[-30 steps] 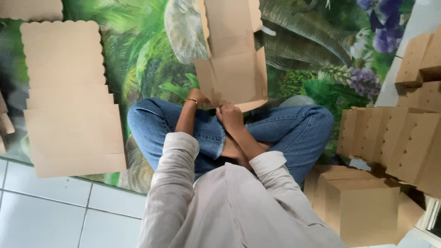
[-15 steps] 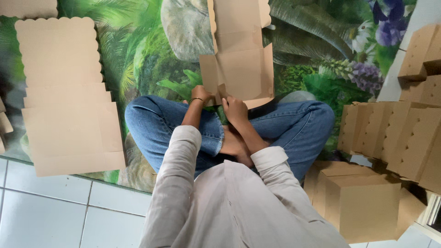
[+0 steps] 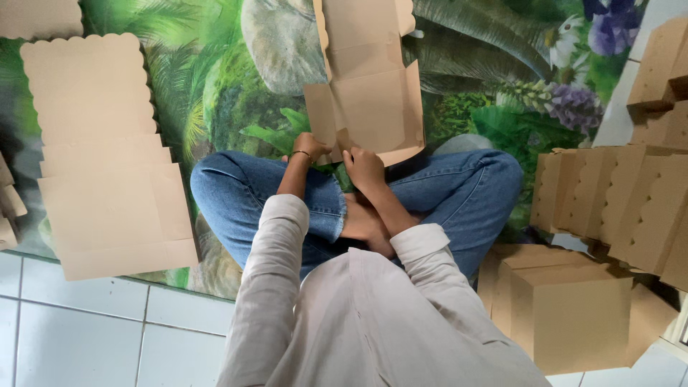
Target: The person sits on the floor and assembles a cardboard box by folding the flaps and securing them with tape. They handle the flat cardboard piece, fold the sides, and apply tape to the seams to form the box structure.
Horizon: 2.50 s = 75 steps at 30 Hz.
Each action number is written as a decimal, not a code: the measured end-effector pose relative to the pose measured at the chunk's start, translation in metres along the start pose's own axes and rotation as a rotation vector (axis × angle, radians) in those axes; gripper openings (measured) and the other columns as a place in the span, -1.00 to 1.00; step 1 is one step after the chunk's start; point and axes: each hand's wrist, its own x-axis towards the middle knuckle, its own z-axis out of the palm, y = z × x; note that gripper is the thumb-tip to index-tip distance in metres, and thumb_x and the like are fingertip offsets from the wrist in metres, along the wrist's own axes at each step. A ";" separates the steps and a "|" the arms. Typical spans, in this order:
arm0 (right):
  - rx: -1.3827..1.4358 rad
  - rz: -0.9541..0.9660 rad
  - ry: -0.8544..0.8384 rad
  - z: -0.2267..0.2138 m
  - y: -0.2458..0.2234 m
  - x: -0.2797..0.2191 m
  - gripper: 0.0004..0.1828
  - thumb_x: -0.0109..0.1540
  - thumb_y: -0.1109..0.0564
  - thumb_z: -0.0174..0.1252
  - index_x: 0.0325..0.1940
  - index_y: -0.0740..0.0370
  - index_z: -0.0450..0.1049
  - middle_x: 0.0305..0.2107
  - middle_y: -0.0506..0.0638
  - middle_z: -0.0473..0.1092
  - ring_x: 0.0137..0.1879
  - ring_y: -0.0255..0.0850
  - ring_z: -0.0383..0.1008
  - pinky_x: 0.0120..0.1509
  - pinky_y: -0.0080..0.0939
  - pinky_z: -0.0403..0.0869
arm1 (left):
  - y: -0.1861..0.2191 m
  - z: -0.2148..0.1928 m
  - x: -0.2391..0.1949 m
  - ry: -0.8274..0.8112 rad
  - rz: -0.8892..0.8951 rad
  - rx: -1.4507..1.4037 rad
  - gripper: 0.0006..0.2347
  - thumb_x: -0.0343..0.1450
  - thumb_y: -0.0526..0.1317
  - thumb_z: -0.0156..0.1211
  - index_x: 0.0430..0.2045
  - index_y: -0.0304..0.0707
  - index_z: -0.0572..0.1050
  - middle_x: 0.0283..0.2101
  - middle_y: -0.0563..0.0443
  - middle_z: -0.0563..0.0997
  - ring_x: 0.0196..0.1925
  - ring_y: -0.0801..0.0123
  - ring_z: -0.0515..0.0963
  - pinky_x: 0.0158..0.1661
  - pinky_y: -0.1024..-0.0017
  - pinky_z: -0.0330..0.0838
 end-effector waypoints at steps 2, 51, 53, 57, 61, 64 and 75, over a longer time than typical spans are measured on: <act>0.009 0.002 -0.008 0.000 0.000 0.001 -0.58 0.29 -0.10 -0.03 -0.50 0.24 0.41 -0.65 0.26 0.39 -0.43 0.27 0.53 -0.41 0.21 0.50 | -0.004 0.006 0.007 0.015 -0.016 -0.016 -0.54 0.06 0.00 0.49 -0.31 -0.36 0.61 -0.19 -0.28 0.64 -0.01 -0.09 0.59 -0.02 0.09 0.51; 1.046 0.486 -0.147 0.028 0.040 0.013 -0.76 0.18 0.09 0.31 -0.32 0.33 0.46 -0.55 0.07 0.42 -0.45 -0.30 0.47 -0.32 -0.28 0.59 | -0.027 0.074 0.015 -0.051 0.112 -0.412 -0.75 0.22 0.03 0.32 -0.40 -0.05 0.66 -0.43 0.01 0.67 -0.27 0.19 0.67 -0.28 0.26 0.53; 1.023 0.471 -0.159 0.035 0.041 0.013 -0.77 0.18 0.09 0.30 -0.36 0.31 0.46 -0.57 0.04 0.40 -0.46 -0.33 0.43 -0.36 -0.31 0.56 | -0.022 0.066 0.008 -0.057 0.122 -0.431 -0.76 0.24 -0.01 0.31 -0.39 -0.11 0.65 -0.43 -0.02 0.67 -0.27 0.18 0.67 -0.28 0.25 0.52; 1.034 0.457 -0.189 0.045 0.042 0.015 -0.77 0.19 0.09 0.29 -0.41 0.28 0.45 -0.61 0.02 0.36 -0.48 -0.35 0.41 -0.38 -0.36 0.52 | -0.015 0.060 0.001 -0.001 0.155 -0.381 -0.75 0.22 0.02 0.30 -0.49 -0.16 0.65 -0.48 -0.07 0.65 -0.27 0.05 0.66 -0.29 0.12 0.49; 0.837 0.378 -0.224 0.041 0.042 0.022 -0.75 0.23 -0.06 0.24 -0.35 0.16 0.56 -0.58 0.02 0.46 -0.45 -0.33 0.45 -0.35 -0.24 0.51 | 0.019 0.009 -0.065 0.098 0.097 -0.255 -0.20 0.38 0.02 0.19 0.22 -0.83 -0.05 0.29 -0.75 0.08 0.42 -0.41 -0.05 0.40 -0.01 -0.07; 0.704 0.332 -0.204 0.025 0.028 0.024 -0.74 0.31 -0.09 0.07 -0.09 -0.02 0.61 -0.26 0.06 0.53 -0.10 -0.13 0.55 -0.03 -0.07 0.50 | 0.047 -0.016 -0.112 0.638 0.287 0.067 -0.45 0.17 0.06 0.32 -0.10 -0.26 0.28 -0.09 -0.04 0.26 -0.07 0.11 0.36 -0.14 0.21 0.37; 1.079 0.413 -0.097 0.021 0.014 0.015 -0.75 0.27 0.11 0.06 -0.07 0.20 0.57 -0.25 0.14 0.53 -0.12 -0.10 0.57 0.01 -0.10 0.53 | 0.014 0.052 -0.072 0.319 0.168 0.008 -0.81 0.22 -0.17 0.06 -0.67 -0.36 0.48 -0.54 -0.34 0.58 -0.36 -0.21 0.64 -0.33 -0.06 0.53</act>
